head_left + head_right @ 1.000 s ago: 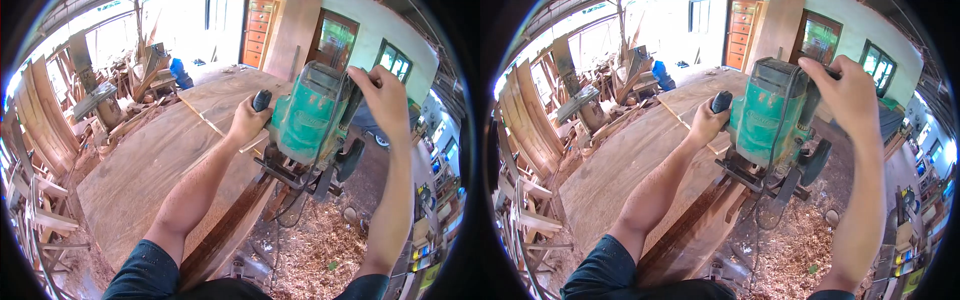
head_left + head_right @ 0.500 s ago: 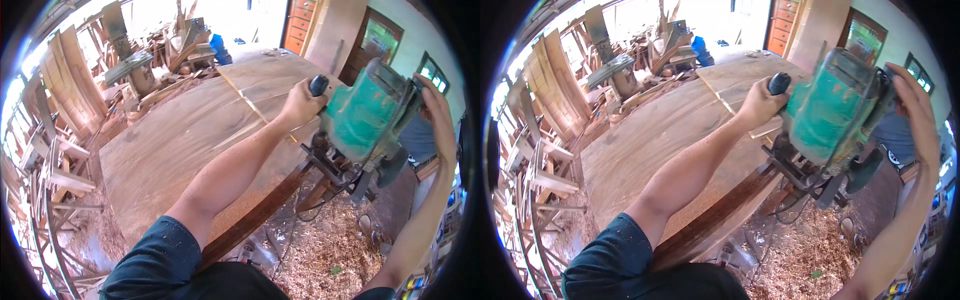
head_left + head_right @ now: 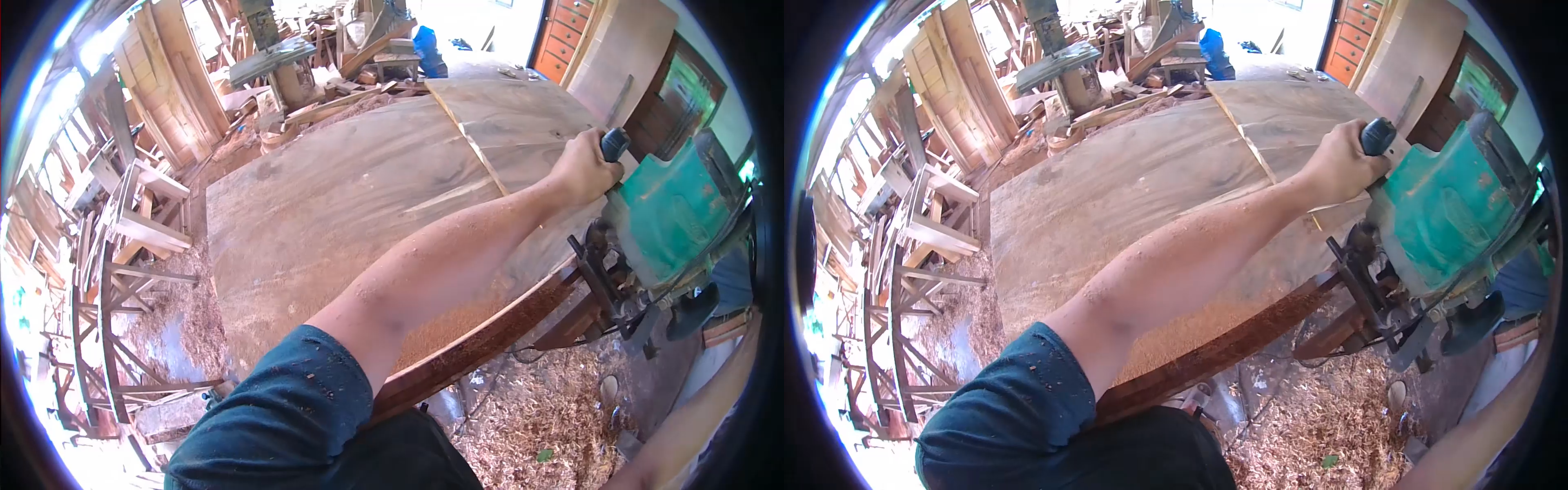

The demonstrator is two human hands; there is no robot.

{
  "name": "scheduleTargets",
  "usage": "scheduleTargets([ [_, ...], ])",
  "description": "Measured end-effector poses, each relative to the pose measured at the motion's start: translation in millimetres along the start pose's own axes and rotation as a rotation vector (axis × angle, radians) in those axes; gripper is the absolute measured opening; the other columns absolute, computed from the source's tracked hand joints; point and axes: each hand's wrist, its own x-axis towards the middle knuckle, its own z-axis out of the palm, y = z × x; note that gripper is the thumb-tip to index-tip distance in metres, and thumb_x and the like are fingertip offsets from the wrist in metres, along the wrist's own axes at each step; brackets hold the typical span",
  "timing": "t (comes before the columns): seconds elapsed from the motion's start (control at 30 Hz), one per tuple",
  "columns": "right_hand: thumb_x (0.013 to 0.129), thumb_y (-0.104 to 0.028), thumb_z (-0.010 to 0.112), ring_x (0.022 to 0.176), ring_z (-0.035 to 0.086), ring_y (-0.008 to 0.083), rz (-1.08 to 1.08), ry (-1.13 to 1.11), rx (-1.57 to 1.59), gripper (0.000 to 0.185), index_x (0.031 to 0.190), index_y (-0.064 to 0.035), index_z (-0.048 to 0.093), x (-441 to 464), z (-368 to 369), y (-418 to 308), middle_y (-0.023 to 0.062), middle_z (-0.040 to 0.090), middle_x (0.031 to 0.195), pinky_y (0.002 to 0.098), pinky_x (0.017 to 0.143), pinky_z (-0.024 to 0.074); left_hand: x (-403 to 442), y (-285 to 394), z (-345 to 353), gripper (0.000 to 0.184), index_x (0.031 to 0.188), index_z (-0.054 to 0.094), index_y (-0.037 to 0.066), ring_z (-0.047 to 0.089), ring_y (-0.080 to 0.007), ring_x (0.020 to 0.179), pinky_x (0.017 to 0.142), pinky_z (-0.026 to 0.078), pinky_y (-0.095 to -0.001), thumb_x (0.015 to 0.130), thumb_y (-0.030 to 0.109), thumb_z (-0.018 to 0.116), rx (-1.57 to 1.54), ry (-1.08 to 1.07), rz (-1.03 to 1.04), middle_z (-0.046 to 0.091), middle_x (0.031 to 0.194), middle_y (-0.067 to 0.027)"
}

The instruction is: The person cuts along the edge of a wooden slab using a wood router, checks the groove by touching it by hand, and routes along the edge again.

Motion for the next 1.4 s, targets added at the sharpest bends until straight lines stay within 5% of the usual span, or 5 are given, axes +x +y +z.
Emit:
scheduleTargets([
  [0.5,0.096,-0.045,0.062,0.072,0.044,0.0081,0.258,0.315,-0.507,0.043,0.095,-0.0031,0.065,-10,30,-34,-0.0046,0.049,0.074,0.0245,0.063,0.0319,9,-9,5,0.038,0.107,0.063,-0.005,0.062,-0.0178,0.077,0.072,0.05,-0.0345,0.08,0.021,0.073,0.019,-0.037,0.002,0.066,0.084,-0.0114],
  [0.73,0.096,-0.038,0.063,0.07,0.044,0.0051,0.144,0.025,0.318,0.039,0.098,-0.0004,0.071,-10,7,-11,-0.0043,0.053,0.072,0.0249,0.062,0.0331,7,-8,5,0.041,0.108,0.063,-0.006,0.064,-0.0168,0.081,0.076,0.051,-0.0334,0.082,0.023,0.074,-0.004,-0.065,-0.044,0.068,0.086,-0.0121],
  [0.93,0.095,-0.04,0.063,0.066,0.043,0.0067,0.194,0.425,-0.638,0.04,0.103,-0.0019,0.072,-19,46,-52,-0.0053,0.052,0.072,0.0246,0.062,0.0335,6,-11,4,0.039,0.105,0.063,-0.006,0.061,-0.0152,0.077,0.072,0.051,-0.0332,0.082,0.023,0.073,0.007,-0.062,-0.011,0.067,0.083,-0.0096],
  [1.17,0.091,-0.048,0.067,0.069,0.044,0.008,0.084,0.104,0.464,0.049,0.099,0.0003,0.07,-10,15,11,-0.004,0.05,0.072,0.0251,0.063,0.0342,7,-5,5,0.034,0.103,0.063,-0.005,0.06,-0.0136,0.074,0.069,0.05,-0.032,0.081,0.019,0.071,-0.029,-0.073,-0.053,0.065,0.081,-0.0073],
  [1.4,0.09,-0.048,0.067,0.072,0.047,0.0088,0.231,0.297,-0.145,0.049,0.094,0.0009,0.068,-19,28,-34,-0.0016,0.054,0.073,0.0251,0.067,0.0367,5,-4,7,0.036,0.108,0.062,-0.005,0.06,-0.0122,0.074,0.068,0.05,-0.0308,0.082,0.018,0.071,-0.043,-0.062,-0.064,0.065,0.083,-0.0054],
])
